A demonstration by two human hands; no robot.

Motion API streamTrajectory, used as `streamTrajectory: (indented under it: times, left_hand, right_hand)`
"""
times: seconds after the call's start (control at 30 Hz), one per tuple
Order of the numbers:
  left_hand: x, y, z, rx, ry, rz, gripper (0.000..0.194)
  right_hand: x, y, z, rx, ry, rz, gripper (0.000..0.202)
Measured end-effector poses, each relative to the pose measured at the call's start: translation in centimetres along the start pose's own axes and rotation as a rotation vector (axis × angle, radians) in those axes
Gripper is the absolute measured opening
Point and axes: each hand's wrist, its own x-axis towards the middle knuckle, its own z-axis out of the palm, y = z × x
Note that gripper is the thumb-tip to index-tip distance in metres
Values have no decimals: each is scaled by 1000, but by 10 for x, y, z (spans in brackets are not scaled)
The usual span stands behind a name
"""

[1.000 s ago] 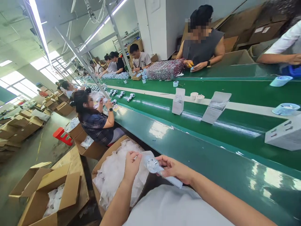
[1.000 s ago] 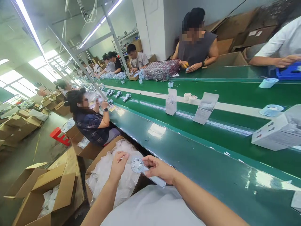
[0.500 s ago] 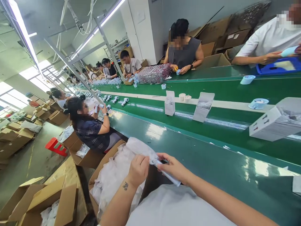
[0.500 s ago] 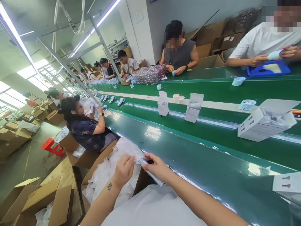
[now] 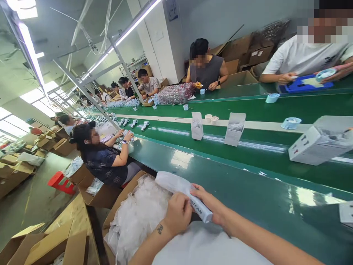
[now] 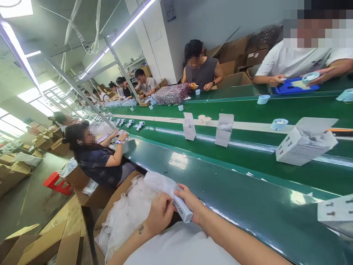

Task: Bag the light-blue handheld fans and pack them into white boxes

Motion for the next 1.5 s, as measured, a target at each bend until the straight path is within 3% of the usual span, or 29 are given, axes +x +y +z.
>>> streamTrajectory:
  times: [0.07,0.17,0.23,0.37,0.47,0.57,0.63,0.77,0.8,0.83,0.9,0.97,1.0,1.03,1.07,1.13,1.17,1.23,1.3,1.37,1.5]
  left_hand:
    - [3,6,3,-167,-82,-101,10]
    - [9,2,7,-433,-9,-466,7]
    - [12,-3,8,-550,-3,-595,5]
    - [16,-4,3,-657,-63,-672,8]
    - [24,5,-5,-702,-118,-703,12]
    - [36,14,-13,-711,-209,-627,15]
    - [43,17,-17,-691,-255,-503,25]
    - [56,20,-6,-479,-435,-96,89]
    - [60,22,2,-432,-486,-17,95]
    - [64,25,12,-408,-522,35,88]
    - [72,35,31,-415,-540,47,53]
    - [80,47,47,-449,-510,-49,29]
    - [84,52,53,-473,-487,-119,29]
    - [89,58,58,-507,-453,-193,32]
    - [94,63,63,-547,-420,-259,35]
    - [105,73,71,-631,-373,-338,40]
    - [112,78,76,-668,-360,-356,42]
    - [125,88,84,-727,-387,-379,43]
    - [139,98,90,-780,-418,-396,46]
    - [153,108,92,-843,-449,-389,47]
    - [175,128,91,-996,-468,-274,46]
  right_hand:
    - [5,4,-4,4,13,136,13]
    - [8,14,-11,-36,54,255,9]
    - [5,20,-18,-76,84,257,10]
    - [-14,16,-38,-195,126,127,14]
    - [-35,-1,-51,-370,138,-111,22]
    - [-55,-19,-53,-513,180,-412,30]
    - [-65,-24,-49,-459,169,-485,30]
    - [-70,-20,-40,-319,86,-545,35]
    - [-70,-21,-41,-323,92,-579,33]
    - [-73,-23,-45,-357,97,-610,31]
    - [-87,-36,-63,-516,114,-699,28]
    - [-117,-62,-97,-761,290,-868,22]
    - [-136,-79,-120,-893,490,-977,22]
    - [-156,-97,-146,-995,775,-1057,24]
    - [-175,-116,-174,-1095,1039,-1047,28]
    - [-207,-151,-229,-1267,1425,-855,35]
    - [-218,-165,-253,-1336,1474,-714,31]
    - [-228,-187,-287,-1448,1410,-574,16]
    - [-225,-198,-299,-1499,1260,-577,12]
    - [-212,-201,-294,-1489,1132,-633,13]
    - [-169,-197,-262,-1400,891,-732,7]
